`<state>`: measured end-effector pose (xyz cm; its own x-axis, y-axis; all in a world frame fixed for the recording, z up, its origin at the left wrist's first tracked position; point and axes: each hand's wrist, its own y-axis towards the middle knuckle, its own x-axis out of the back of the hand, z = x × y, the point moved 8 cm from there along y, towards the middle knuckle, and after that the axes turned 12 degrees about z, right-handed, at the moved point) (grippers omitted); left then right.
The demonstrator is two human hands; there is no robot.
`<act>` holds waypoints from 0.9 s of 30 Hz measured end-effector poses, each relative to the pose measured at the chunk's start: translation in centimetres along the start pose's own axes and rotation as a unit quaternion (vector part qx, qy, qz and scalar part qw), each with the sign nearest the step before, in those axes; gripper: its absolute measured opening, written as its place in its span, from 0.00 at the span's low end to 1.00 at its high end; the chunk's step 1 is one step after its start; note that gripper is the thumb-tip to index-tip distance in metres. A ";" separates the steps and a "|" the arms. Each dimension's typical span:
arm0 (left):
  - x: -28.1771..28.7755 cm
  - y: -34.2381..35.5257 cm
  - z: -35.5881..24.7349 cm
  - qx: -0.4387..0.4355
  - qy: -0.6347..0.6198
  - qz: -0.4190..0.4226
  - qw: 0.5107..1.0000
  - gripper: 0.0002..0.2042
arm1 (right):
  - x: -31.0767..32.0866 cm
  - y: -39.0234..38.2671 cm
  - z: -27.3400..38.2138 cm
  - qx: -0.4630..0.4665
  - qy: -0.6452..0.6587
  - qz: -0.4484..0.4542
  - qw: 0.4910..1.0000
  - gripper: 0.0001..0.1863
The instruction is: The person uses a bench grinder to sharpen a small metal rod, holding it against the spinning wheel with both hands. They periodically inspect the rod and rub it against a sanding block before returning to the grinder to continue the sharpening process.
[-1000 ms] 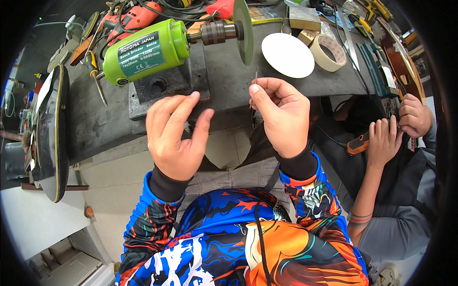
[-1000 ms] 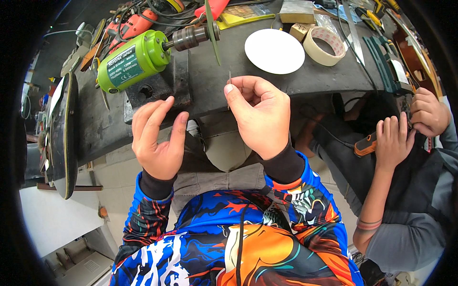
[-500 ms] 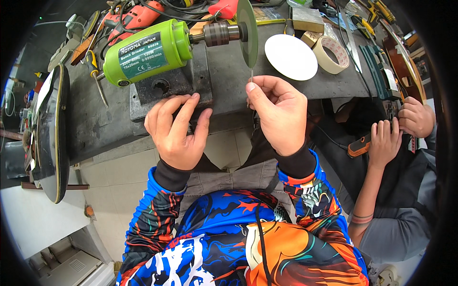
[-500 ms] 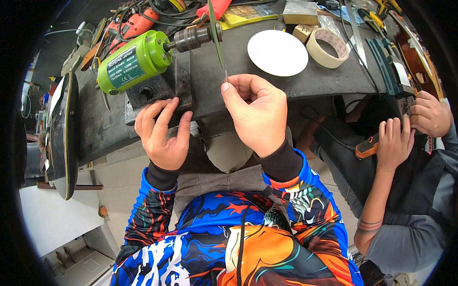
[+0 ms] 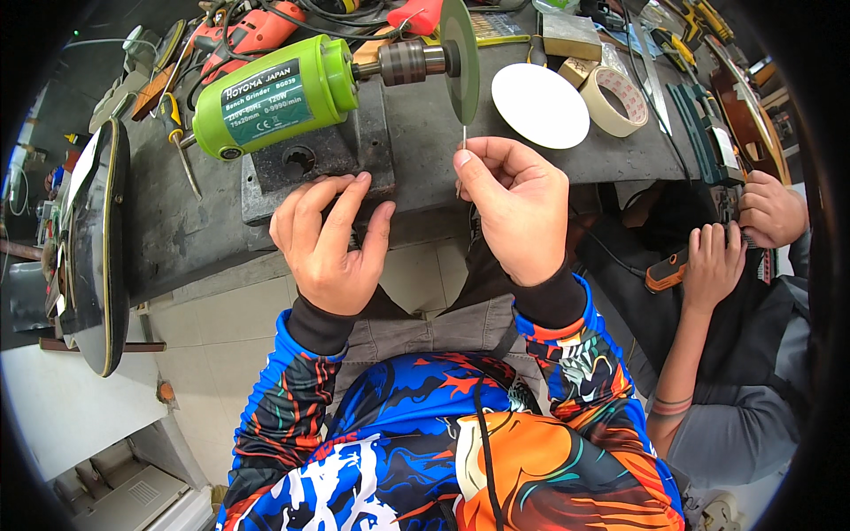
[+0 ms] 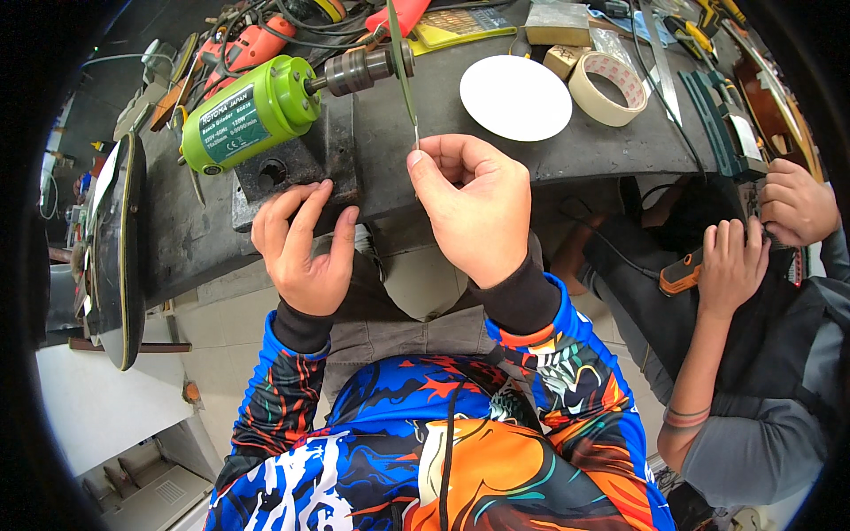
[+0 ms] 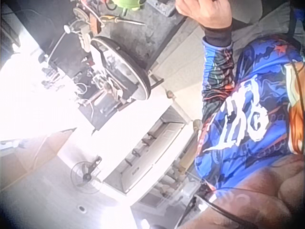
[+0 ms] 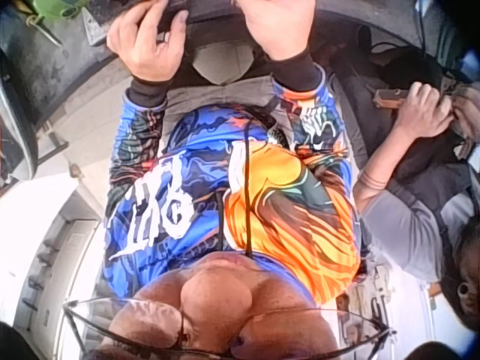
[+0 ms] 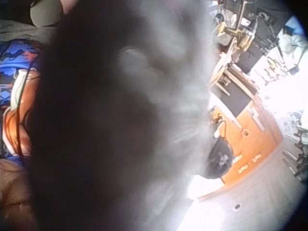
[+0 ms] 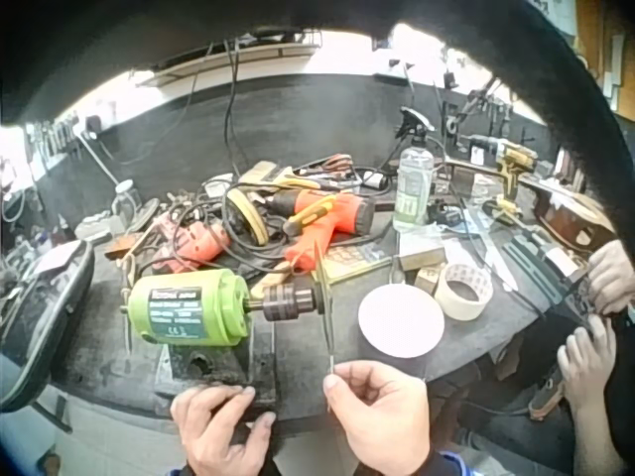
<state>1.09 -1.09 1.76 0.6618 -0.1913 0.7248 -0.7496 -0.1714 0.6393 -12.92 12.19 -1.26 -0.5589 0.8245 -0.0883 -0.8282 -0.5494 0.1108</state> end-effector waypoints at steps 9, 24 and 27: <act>0.0 0.0 0.0 0.002 0.004 -0.003 1.000 0.21 | -0.1 0.2 -0.1 -0.004 -0.010 0.006 1.000 0.10; -0.1 -0.1 0.0 0.004 0.007 -0.003 1.000 0.20 | 0.0 0.3 -0.2 -0.015 0.017 0.015 1.000 0.10; -0.1 -0.1 0.0 0.006 0.009 -0.001 1.000 0.20 | -0.1 0.2 -0.4 -0.036 0.009 0.032 0.999 0.10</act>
<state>1.16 -1.06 1.63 0.6633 -0.1726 0.7282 -0.7480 -0.1827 0.6380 -13.00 11.92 -1.59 -0.6115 0.7848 -0.1013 -0.7908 -0.6104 0.0451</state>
